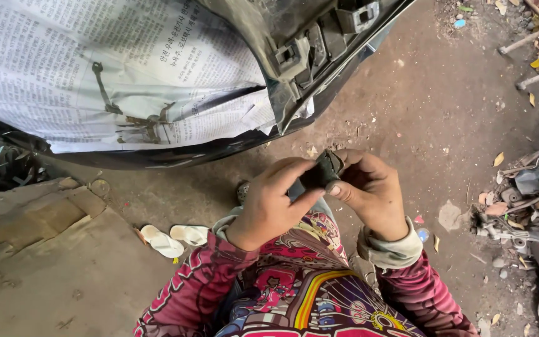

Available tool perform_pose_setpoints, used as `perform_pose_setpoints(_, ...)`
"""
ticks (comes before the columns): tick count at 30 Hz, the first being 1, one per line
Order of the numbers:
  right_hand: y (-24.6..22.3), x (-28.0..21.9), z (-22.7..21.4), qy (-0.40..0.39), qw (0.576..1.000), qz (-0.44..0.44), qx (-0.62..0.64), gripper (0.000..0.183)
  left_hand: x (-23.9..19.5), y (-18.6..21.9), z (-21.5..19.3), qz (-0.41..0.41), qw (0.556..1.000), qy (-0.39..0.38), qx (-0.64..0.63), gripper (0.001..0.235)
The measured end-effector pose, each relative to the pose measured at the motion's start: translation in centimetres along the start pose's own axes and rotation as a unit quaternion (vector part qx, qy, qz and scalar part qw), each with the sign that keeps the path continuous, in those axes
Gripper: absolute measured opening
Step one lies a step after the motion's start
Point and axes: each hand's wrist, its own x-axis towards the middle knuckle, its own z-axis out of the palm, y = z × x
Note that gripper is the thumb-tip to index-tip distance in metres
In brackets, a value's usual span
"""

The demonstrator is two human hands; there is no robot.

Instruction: The person applies a white substance from a syringe to a black plastic car part, then uses a red-handled screwdriver to pry and adjust components. They also use pliers to manipulate a small metal clip on the part.

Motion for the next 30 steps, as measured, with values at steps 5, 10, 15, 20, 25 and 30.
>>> perform_pose_setpoints(5, 0.1, 0.1, -1.2, -0.069, 0.988, 0.048, 0.131, 0.043, -0.3, 0.9, 1.0, -0.058, 0.988, -0.010, -0.146, 0.034)
perform_pose_setpoints(10, 2.1, -0.6, -2.9, -0.026, 0.981, 0.073, 0.175, 0.020, -2.0, -0.4, 3.7, -0.183, 0.967, -0.032, -0.177, 0.019)
perform_pose_setpoints(15, 2.7, -2.3, -3.5, 0.061, 0.997, 0.035, -0.044, 0.008, -1.7, 0.7, 4.8, -0.142, 0.943, -0.010, -0.301, 0.017)
perform_pose_setpoints(20, -1.9, -2.2, -2.6, 0.062, 0.997, 0.001, -0.045, 0.042, -1.2, 2.4, 5.7, -0.257, 0.950, -0.043, -0.172, 0.020)
perform_pose_setpoints(25, -0.5, -3.6, -3.5, 0.094, 0.972, -0.096, -0.193, 0.041, -1.4, 3.2, 6.6, -0.116, 0.989, 0.084, -0.043, 0.022)
perform_pose_setpoints(30, -2.4, -4.0, -3.8, 0.098, 0.943, -0.111, -0.299, 0.043, -1.0, 4.3, 7.0, -0.028, 0.997, 0.077, -0.009, 0.015)
